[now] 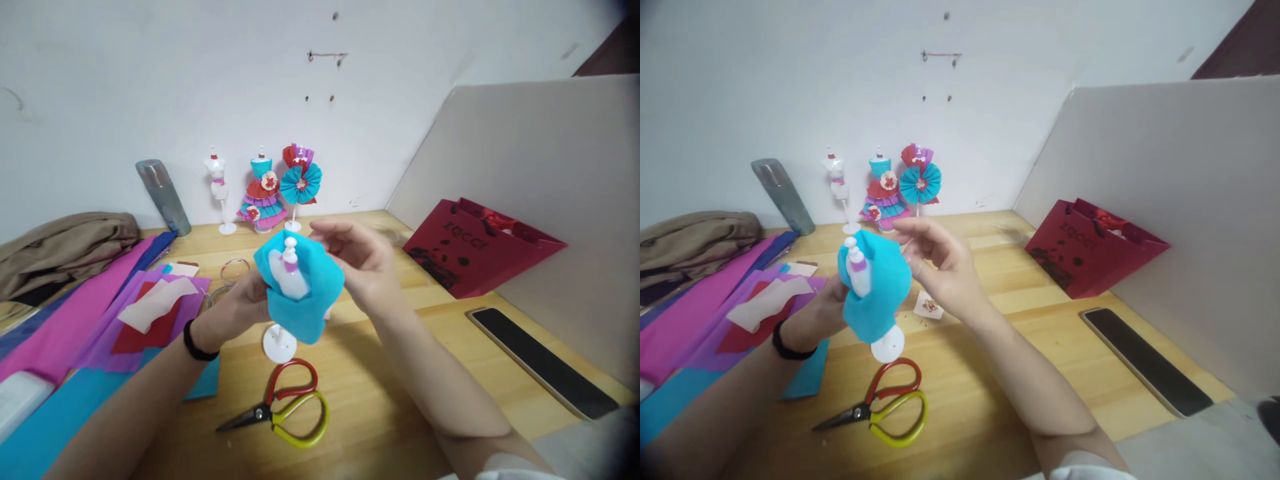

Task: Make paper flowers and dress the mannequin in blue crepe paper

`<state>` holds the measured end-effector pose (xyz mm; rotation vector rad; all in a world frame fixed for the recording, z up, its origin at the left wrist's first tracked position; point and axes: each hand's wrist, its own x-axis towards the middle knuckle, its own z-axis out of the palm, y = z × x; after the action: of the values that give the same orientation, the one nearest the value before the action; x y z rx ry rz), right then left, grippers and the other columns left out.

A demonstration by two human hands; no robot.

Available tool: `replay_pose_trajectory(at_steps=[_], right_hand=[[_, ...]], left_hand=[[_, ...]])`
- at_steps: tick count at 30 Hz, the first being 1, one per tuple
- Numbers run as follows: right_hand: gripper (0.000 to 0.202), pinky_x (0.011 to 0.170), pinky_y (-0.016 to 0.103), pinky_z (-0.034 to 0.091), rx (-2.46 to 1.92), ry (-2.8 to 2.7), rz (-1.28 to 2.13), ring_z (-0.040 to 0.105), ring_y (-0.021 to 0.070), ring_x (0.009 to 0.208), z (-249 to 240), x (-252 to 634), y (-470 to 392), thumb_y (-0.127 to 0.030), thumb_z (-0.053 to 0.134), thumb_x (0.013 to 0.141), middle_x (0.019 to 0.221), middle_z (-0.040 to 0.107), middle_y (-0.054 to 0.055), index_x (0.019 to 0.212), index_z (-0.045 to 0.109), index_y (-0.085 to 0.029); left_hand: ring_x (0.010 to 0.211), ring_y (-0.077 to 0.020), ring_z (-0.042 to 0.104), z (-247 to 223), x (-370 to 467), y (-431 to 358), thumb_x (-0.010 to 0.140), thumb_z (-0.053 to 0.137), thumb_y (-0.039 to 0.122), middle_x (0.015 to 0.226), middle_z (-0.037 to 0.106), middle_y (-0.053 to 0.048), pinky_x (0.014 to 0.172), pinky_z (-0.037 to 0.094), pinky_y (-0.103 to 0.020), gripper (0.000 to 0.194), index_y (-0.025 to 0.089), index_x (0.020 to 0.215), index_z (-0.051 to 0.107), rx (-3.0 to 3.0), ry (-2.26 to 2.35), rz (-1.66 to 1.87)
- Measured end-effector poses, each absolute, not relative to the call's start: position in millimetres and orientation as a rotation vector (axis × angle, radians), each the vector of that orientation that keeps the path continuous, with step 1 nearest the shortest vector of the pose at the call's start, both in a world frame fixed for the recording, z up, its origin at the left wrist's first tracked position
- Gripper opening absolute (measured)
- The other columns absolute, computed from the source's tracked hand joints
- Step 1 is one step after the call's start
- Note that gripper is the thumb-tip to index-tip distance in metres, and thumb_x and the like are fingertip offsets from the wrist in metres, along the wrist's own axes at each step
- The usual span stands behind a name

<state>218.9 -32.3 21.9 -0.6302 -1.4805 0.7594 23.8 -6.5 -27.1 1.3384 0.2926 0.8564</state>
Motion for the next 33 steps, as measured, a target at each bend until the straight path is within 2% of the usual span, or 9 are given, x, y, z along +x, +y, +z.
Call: replay_pose_trajectory(at_steps=[3, 7, 12, 16, 19, 21, 26, 29, 33], right_hand=[[0.031, 0.078, 0.032, 0.055, -0.656, -1.643, 0.562, 0.066, 0.0180, 0.094, 13, 213, -29, -0.025, 0.070, 0.085, 0.112, 0.071, 0.005, 0.116, 0.067, -0.026], [0.036, 0.082, 0.034, 0.054, -0.731, -1.652, 0.765, 0.065, 0.0217, 0.104, 7, 211, -23, -0.031, 0.072, 0.082, 0.122, 0.068, 0.009, 0.118, 0.066, -0.024], [0.033, 0.075, 0.031, 0.052, -0.868, -1.755, 1.275, 0.065, 0.0175, 0.081, 1, 214, -12, -0.045, 0.072, 0.081, 0.089, 0.072, 0.007, 0.093, 0.068, -0.015], [0.027, 0.063, 0.023, 0.046, -0.797, -1.922, 1.568, 0.058, 0.0114, 0.069, -12, 203, -10, -0.035, 0.076, 0.076, 0.080, 0.068, 0.001, 0.092, 0.069, -0.014], [0.017, 0.053, 0.020, 0.038, -0.768, -2.030, 1.657, 0.049, 0.0074, 0.056, -25, 190, -13, -0.026, 0.073, 0.076, 0.065, 0.059, -0.004, 0.086, 0.069, -0.013], [0.014, 0.054, 0.020, 0.040, -0.788, -2.051, 1.691, 0.052, 0.0082, 0.057, -33, 182, -16, -0.025, 0.071, 0.078, 0.063, 0.060, -0.004, 0.084, 0.070, -0.013], [0.011, 0.053, 0.022, 0.047, -0.889, -1.933, 1.679, 0.060, 0.0115, 0.056, -44, 177, -14, -0.026, 0.066, 0.080, 0.062, 0.062, -0.001, 0.079, 0.067, -0.015], [0.013, 0.050, 0.021, 0.044, -1.001, -1.939, 1.438, 0.057, 0.0110, 0.050, -50, 178, -7, -0.023, 0.062, 0.082, 0.056, 0.061, -0.002, 0.071, 0.063, -0.016], [0.021, 0.049, 0.021, 0.038, -1.132, -1.986, 1.169, 0.053, 0.0099, 0.048, -58, 180, 2, -0.016, 0.060, 0.081, 0.053, 0.062, -0.001, 0.060, 0.057, -0.016]], left_hand=[[0.071, -0.0180, 0.067, -27, 21, -2, 0.075, 0.080, 0.042, 0.083, 0.073, -0.005, 0.064, 0.054, -0.027, 0.027, 0.019, 0.086, 0.071, 1.268, 0.253, 0.786], [0.064, -0.0216, 0.064, -21, 20, 1, 0.072, 0.075, 0.058, 0.071, 0.070, -0.008, 0.062, 0.051, -0.034, 0.041, 0.019, 0.084, 0.074, 1.227, 0.277, 0.715], [0.051, -0.0205, 0.056, -23, 14, 12, 0.070, 0.067, 0.062, 0.058, 0.061, -0.005, 0.053, 0.043, -0.035, 0.045, 0.023, 0.093, 0.070, 1.170, 0.291, 0.854], [0.047, -0.0159, 0.046, -24, 10, 18, 0.067, 0.067, 0.062, 0.054, 0.050, 0.000, 0.051, 0.039, -0.034, 0.045, 0.025, 0.092, 0.063, 1.079, 0.387, 0.980], [0.050, -0.0167, 0.046, -23, 11, 16, 0.069, 0.066, 0.058, 0.057, 0.050, 0.001, 0.052, 0.040, -0.034, 0.044, 0.025, 0.097, 0.063, 1.050, 0.320, 0.969], [0.052, -0.0180, 0.049, -21, 13, 14, 0.068, 0.067, 0.057, 0.059, 0.054, -0.001, 0.051, 0.041, -0.034, 0.043, 0.025, 0.097, 0.063, 1.033, 0.294, 0.921], [0.086, -0.0298, 0.067, -17, 15, 17, 0.068, 0.066, 0.054, 0.093, 0.074, -0.009, 0.073, 0.053, -0.044, 0.046, 0.024, 0.103, 0.068, 1.026, 0.397, 0.980], [0.110, -0.0331, 0.065, -17, 13, 27, 0.073, 0.058, 0.048, 0.110, 0.074, -0.009, 0.094, 0.051, -0.049, 0.042, 0.023, 0.105, 0.069, 0.985, 0.536, 1.025], [0.123, -0.0325, 0.059, -23, 12, 35, 0.076, 0.058, 0.047, 0.119, 0.072, -0.011, 0.104, 0.047, -0.046, 0.034, 0.020, 0.093, 0.069, 0.946, 0.563, 1.117]])
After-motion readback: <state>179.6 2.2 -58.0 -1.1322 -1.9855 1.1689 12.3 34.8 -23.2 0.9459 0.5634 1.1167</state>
